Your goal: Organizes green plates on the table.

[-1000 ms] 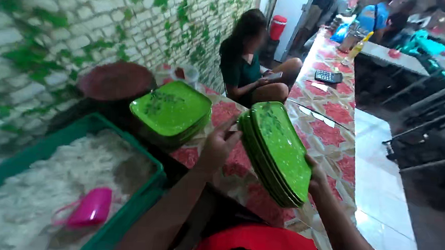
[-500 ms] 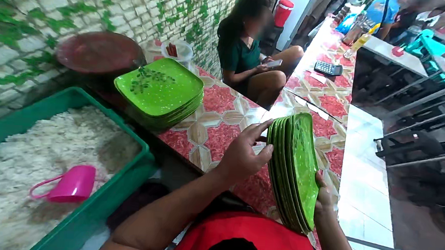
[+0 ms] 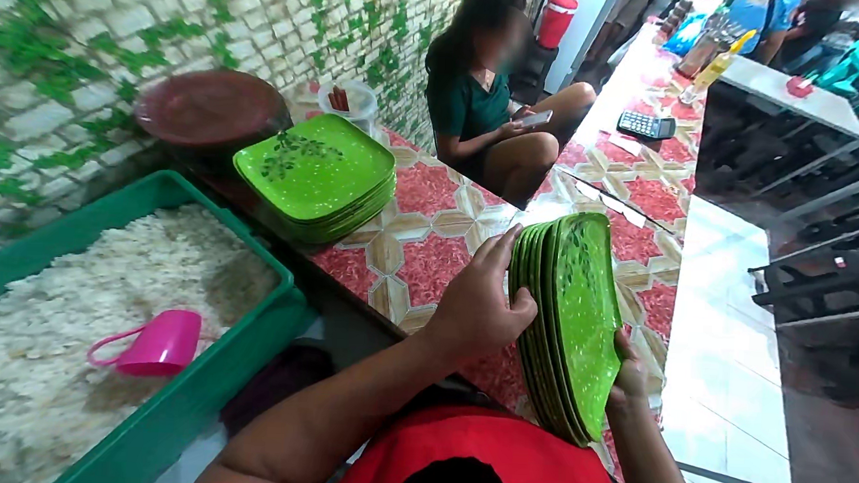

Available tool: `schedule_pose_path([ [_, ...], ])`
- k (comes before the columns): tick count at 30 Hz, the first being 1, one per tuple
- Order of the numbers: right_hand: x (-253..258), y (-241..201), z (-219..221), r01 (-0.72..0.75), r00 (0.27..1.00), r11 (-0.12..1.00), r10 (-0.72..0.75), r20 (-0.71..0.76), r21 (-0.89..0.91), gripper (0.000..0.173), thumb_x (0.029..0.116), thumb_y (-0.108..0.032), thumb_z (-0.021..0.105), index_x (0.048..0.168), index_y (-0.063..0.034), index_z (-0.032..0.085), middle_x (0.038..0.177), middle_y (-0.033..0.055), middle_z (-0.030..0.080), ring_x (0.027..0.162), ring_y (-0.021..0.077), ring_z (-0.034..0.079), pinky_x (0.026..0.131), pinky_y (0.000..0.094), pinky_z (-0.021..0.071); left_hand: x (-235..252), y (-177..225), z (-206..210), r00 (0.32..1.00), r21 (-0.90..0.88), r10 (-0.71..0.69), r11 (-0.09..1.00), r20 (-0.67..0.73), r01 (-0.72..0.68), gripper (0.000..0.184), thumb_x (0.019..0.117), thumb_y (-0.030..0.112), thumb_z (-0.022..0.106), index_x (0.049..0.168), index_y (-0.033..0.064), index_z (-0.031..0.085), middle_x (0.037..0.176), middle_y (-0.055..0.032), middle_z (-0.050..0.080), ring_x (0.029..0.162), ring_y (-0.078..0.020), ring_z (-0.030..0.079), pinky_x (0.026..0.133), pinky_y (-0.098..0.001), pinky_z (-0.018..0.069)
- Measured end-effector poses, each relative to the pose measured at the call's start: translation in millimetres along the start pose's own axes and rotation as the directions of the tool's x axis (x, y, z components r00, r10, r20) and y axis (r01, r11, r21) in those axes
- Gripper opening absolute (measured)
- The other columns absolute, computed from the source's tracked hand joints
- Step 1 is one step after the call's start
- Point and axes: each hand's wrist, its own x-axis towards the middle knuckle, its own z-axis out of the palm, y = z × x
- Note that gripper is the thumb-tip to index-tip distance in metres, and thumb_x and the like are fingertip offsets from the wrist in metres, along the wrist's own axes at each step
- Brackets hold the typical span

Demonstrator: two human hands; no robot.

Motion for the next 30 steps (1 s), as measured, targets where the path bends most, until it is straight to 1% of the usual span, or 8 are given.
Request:
schedule_pose_path([
  [8,0,-1,3,0.013,0.999,1.0,-0.013,-0.037,-0.001,0.043,0.1122,-0.035,0.025,0.111,-0.0107,0.062,0.09,0.0048,0.076,0.08,0.0134,0.076,0.069,0.0358,0.0656,-1,-1,1,0.999,-0.045,0.018,0.999,0.034,-0.016,0.08,0.0877,0.018,0.067,0.16,0.0135,0.034,0.148,-0.0116,0.051,0.126,-0.0229,0.06,0.099,-0.0468,0.0543],
  [13,-1,1,2,0.025,0.999,0.999,-0.026,-0.039,-0.03,0.043,0.1125,-0.033,0.024,0.111,-0.011,0.061,0.089,0.0031,0.076,0.081,0.012,0.075,0.07,0.0344,0.0652,-3,-3,0,0.999,-0.066,0.018,0.998,0.031,-0.016,0.081,0.0856,0.017,0.069,0.16,0.0126,0.035,0.148,-0.0134,0.051,0.127,-0.0249,0.059,0.1,-0.0487,0.0534],
  [15,0,2,2,0.017,0.999,1.0,-0.018,-0.035,-0.024,0.044,0.1124,-0.033,0.024,0.111,-0.0112,0.062,0.089,0.003,0.076,0.081,0.0118,0.075,0.07,0.0343,0.0651,-4,-4,-2,0.999,-0.074,0.029,0.997,0.042,-0.026,0.082,0.0869,0.023,0.067,0.161,0.0124,0.033,0.15,-0.014,0.049,0.128,-0.0251,0.058,0.101,-0.0493,0.0529],
  [18,-2,2,4,0.02,0.999,1.0,-0.02,-0.041,-0.012,0.042,0.1123,-0.033,0.025,0.111,-0.011,0.062,0.09,0.0036,0.076,0.081,0.0122,0.075,0.07,0.0346,0.0653,-4,-3,0,0.999,-0.042,0.018,0.999,0.027,-0.017,0.091,0.0859,0.038,0.076,0.161,0.01,0.031,0.151,-0.0149,0.049,0.13,-0.0249,0.057,0.103,-0.0488,0.0523],
  [20,-2,2,7,0.019,1.0,1.0,-0.019,-0.01,-0.023,0.044,0.1123,-0.034,0.024,0.111,-0.0126,0.062,0.089,0.0022,0.076,0.081,0.0111,0.075,0.07,0.0338,0.0653,-3,-3,2,1.0,-0.014,0.021,1.0,-0.012,-0.021,0.093,0.0841,0.036,0.079,0.159,0.0069,0.033,0.149,-0.0174,0.051,0.127,-0.0269,0.06,0.1,-0.0491,0.0547],
  [22,1,6,5,0.002,0.999,0.999,-0.001,0.038,-0.033,0.045,0.1117,-0.036,0.023,0.11,-0.0137,0.063,0.091,0.0011,0.077,0.083,0.0107,0.075,0.071,0.0344,0.0655,-2,-8,-3,1.0,-0.017,-0.014,1.0,-0.003,0.014,0.091,0.0851,0.033,0.08,0.159,0.0073,0.033,0.148,-0.0181,0.051,0.125,-0.0282,0.061,0.099,-0.0497,0.0552],
  [24,7,10,6,0.0,1.0,0.998,0.002,0.024,-0.066,0.042,0.1115,-0.037,0.026,0.111,-0.0152,0.062,0.092,-0.0003,0.076,0.084,0.0101,0.075,0.073,0.0348,0.0651,1,-21,-10,0.997,-0.049,-0.06,0.997,0.038,0.062,0.09,0.0869,0.034,0.079,0.16,0.0091,0.033,0.151,-0.0178,0.049,0.13,-0.0285,0.058,0.104,-0.0493,0.0521],
  [30,34,33,18,-0.02,0.999,0.973,0.014,-0.029,-0.231,0.034,0.1111,-0.036,0.031,0.127,-0.0154,0.053,0.1,-0.001,0.073,0.089,0.0107,0.073,0.076,0.0373,0.0639,10,-89,-26,0.937,-0.18,-0.335,0.92,0.099,0.348,0.084,0.0952,0.042,0.07,0.159,0.0053,0.031,0.156,-0.0218,0.043,0.14,-0.0296,0.049,0.116,-0.0469,0.0433],
])
